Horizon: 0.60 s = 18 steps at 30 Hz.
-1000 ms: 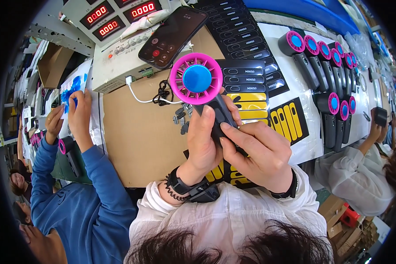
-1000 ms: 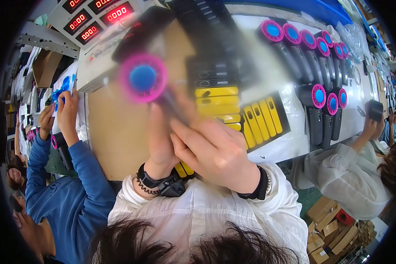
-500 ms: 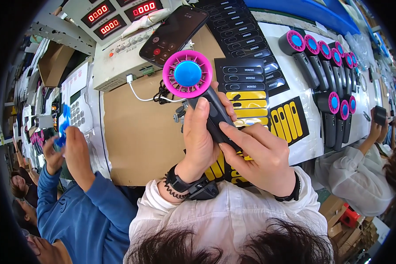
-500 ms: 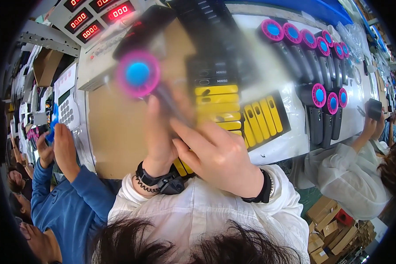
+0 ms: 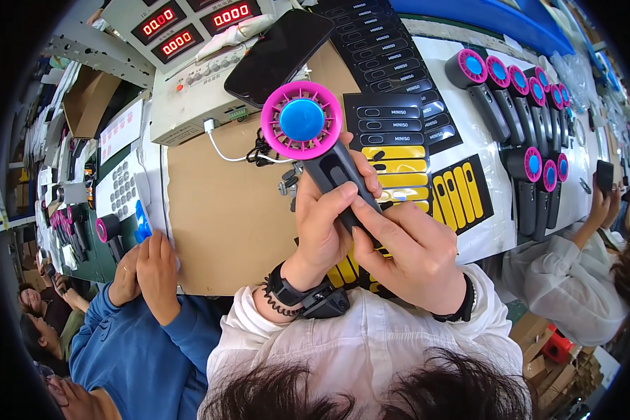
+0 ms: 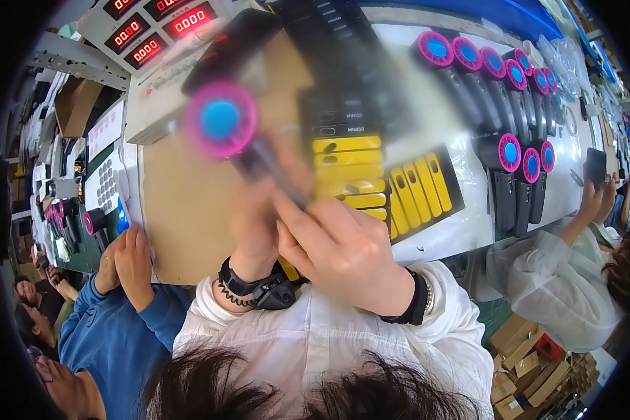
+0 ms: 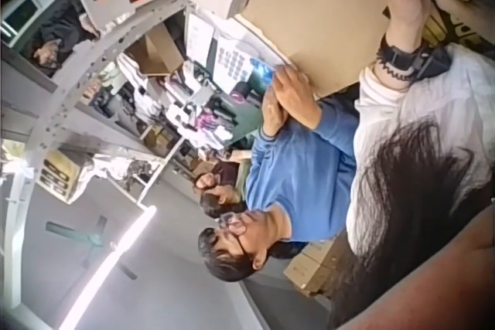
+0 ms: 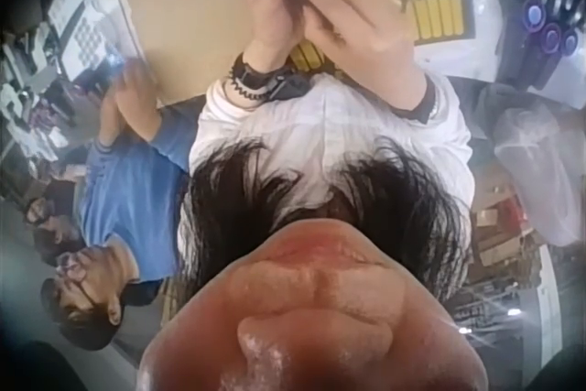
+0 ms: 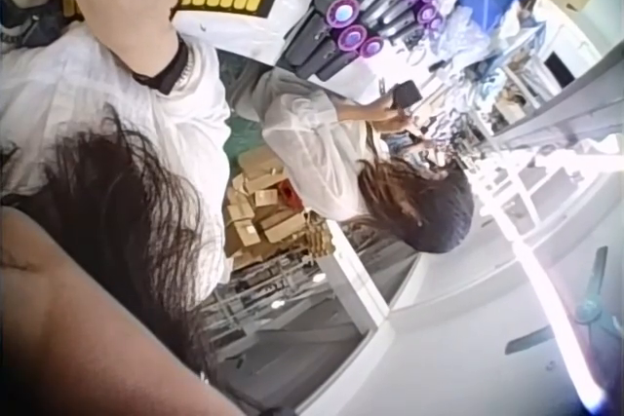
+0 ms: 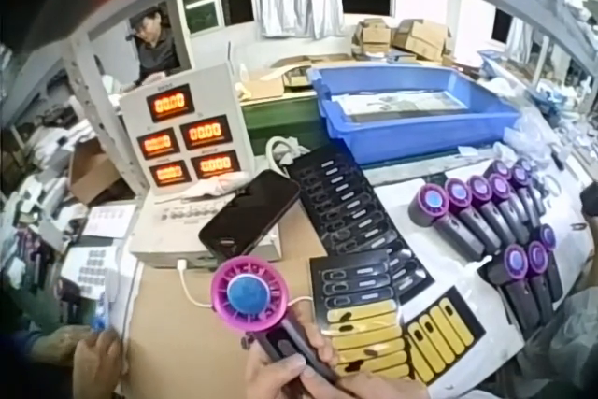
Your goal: The person picks up a handheld fan and a small rubber piece, fits the piece into a slot on the fan's handle, and presses it into place. They then peel a label from a sheet and apply it to the fan before pressing the power button to test it.
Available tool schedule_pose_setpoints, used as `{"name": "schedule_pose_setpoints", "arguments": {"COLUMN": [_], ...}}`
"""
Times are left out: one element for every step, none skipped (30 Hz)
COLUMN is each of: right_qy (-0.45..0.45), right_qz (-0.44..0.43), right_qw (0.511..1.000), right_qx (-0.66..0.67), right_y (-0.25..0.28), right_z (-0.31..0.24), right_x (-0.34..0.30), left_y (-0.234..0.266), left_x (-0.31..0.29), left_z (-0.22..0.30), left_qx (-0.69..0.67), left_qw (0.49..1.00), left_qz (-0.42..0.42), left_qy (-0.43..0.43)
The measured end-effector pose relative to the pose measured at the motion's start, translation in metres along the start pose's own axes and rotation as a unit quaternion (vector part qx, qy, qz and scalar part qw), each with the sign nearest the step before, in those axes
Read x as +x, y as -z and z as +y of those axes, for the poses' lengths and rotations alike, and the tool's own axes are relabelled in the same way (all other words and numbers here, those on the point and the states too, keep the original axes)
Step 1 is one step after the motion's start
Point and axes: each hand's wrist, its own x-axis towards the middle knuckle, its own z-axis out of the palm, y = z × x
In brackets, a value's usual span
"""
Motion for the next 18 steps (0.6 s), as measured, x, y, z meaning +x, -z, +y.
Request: {"name": "schedule_pose_setpoints", "arguments": {"right_qy": [-0.001, -0.002, -0.001, -0.002, -0.003, -0.004, -0.003, -0.004, -0.004, -0.005, -0.004, -0.005, -0.006, -0.007, -0.005, -0.009, -0.012, -0.016], "right_qz": [0.0, 0.0, 0.0, -0.002, -0.003, -0.004, -0.004, -0.004, -0.003, -0.003, -0.003, 0.0, 0.002, 0.005, 0.005, 0.004, 0.003, 0.001], "right_qw": [1.0, 1.0, 1.0, 1.0, 1.0, 1.0, 1.0, 1.0, 1.0, 1.0, 1.0, 1.0, 1.0, 1.0, 1.0, 1.0, 1.0, 1.0], "right_qx": [0.0, -0.001, 0.0, 0.001, 0.002, 0.002, 0.002, 0.004, 0.005, 0.006, 0.007, 0.011, 0.015, 0.019, 0.019, 0.021, 0.023, 0.024], "right_y": [-0.0002, -0.0004, -0.0005, -0.0007, -0.0008, -0.0007, -0.0004, -0.0001, 0.0003, 0.0006, 0.0004, 0.0002, -0.0001, -0.0003, -0.0005, -0.0006, -0.0008, -0.001], "right_z": [0.0001, 0.0001, 0.0001, 0.0001, 0.0001, 0.0, 0.0, 0.0001, 0.0003, 0.0004, 0.0003, 0.0003, 0.0002, 0.0, -0.0002, -0.0007, -0.0011, -0.0014], "right_x": [0.0, 0.0001, 0.0004, 0.0006, 0.0008, 0.0011, 0.0013, 0.0016, 0.0018, 0.0022, 0.0024, 0.0026, 0.0027, 0.0029, 0.0029, 0.0027, 0.0025, 0.0024], "left_y": [-0.0037, -0.0057, -0.006, -0.0062, -0.0063, -0.0066, -0.0069, -0.0073, -0.0077, -0.0081, -0.0082, -0.0084, -0.0088, -0.0091, -0.0096, -0.01, -0.0104, -0.0106], "left_x": [-0.0001, 0.0, 0.0002, 0.0005, 0.0007, 0.001, 0.0013, 0.0015, 0.0017, 0.002, 0.002, 0.002, 0.0021, 0.0022, 0.0022, 0.0022, 0.0022, 0.0023], "left_z": [0.0019, 0.0029, 0.0032, 0.0033, 0.0035, 0.0038, 0.004, 0.0044, 0.0046, 0.0048, 0.0051, 0.0053, 0.0053, 0.0055, 0.0056, 0.0058, 0.0061, 0.0064], "left_qx": [0.008, 0.015, 0.016, 0.021, 0.027, 0.032, 0.032, 0.034, 0.036, 0.038, 0.038, 0.038, 0.037, 0.037, 0.037, 0.03, 0.022, 0.015], "left_qw": [1.0, 1.0, 1.0, 0.999, 0.999, 0.999, 0.999, 0.999, 0.999, 0.998, 0.998, 0.998, 0.998, 0.998, 0.998, 0.999, 0.999, 0.999], "left_qz": [0.013, 0.026, 0.026, 0.03, 0.033, 0.036, 0.036, 0.037, 0.038, 0.039, 0.039, 0.04, 0.041, 0.042, 0.042, 0.041, 0.04, 0.04], "left_qy": [0.0, 0.0, -0.001, 0.002, 0.005, 0.008, 0.007, 0.008, 0.009, 0.01, 0.009, 0.008, 0.007, 0.006, 0.004, 0.004, 0.004, 0.004]}}
